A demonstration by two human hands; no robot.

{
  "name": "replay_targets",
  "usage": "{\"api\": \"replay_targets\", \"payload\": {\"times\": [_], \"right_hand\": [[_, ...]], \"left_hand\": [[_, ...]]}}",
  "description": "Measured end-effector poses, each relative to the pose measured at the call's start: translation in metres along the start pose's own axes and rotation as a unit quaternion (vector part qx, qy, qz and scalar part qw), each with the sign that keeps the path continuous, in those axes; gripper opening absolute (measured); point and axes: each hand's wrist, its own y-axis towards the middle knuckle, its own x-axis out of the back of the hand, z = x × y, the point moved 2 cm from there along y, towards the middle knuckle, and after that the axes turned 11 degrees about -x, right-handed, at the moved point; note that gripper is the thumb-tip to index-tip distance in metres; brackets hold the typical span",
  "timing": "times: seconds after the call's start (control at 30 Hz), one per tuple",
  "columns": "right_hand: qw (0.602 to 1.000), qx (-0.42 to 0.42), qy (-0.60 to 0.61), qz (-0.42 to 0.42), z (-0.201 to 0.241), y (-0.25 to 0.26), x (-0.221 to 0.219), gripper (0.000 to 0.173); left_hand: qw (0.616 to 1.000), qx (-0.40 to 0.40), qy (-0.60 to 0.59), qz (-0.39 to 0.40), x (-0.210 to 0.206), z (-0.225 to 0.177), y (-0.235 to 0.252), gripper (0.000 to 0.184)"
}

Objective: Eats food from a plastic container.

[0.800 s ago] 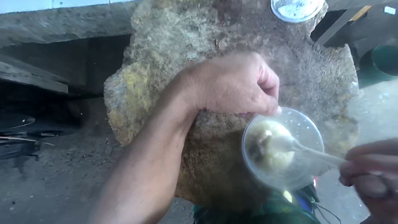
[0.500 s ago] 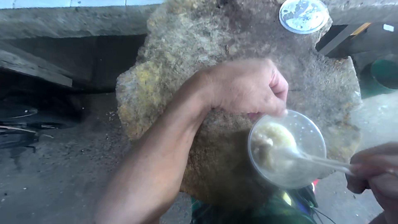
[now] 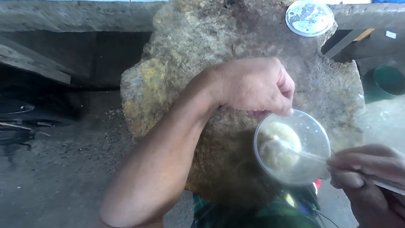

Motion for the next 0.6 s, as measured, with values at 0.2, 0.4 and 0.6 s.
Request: {"api": "replay_targets", "payload": {"times": [0.2, 0.4, 0.6], "right_hand": [[0.997, 0.023, -0.057, -0.045, 0.006, -0.002, 0.001, 0.030], [0.997, 0.073, -0.020, 0.030, 0.001, 0.001, 0.006, 0.022], [0.995, 0.055, -0.074, -0.030, -0.012, 0.002, 0.001, 0.028]], "left_hand": [[1.000, 0.012, 0.009, 0.001, 0.003, 0.001, -0.001, 0.018], [1.000, 0.008, 0.005, -0.001, 0.001, 0.002, -0.001, 0.017], [1.000, 0.009, 0.023, -0.001, 0.001, 0.000, -0.002, 0.018]]}}
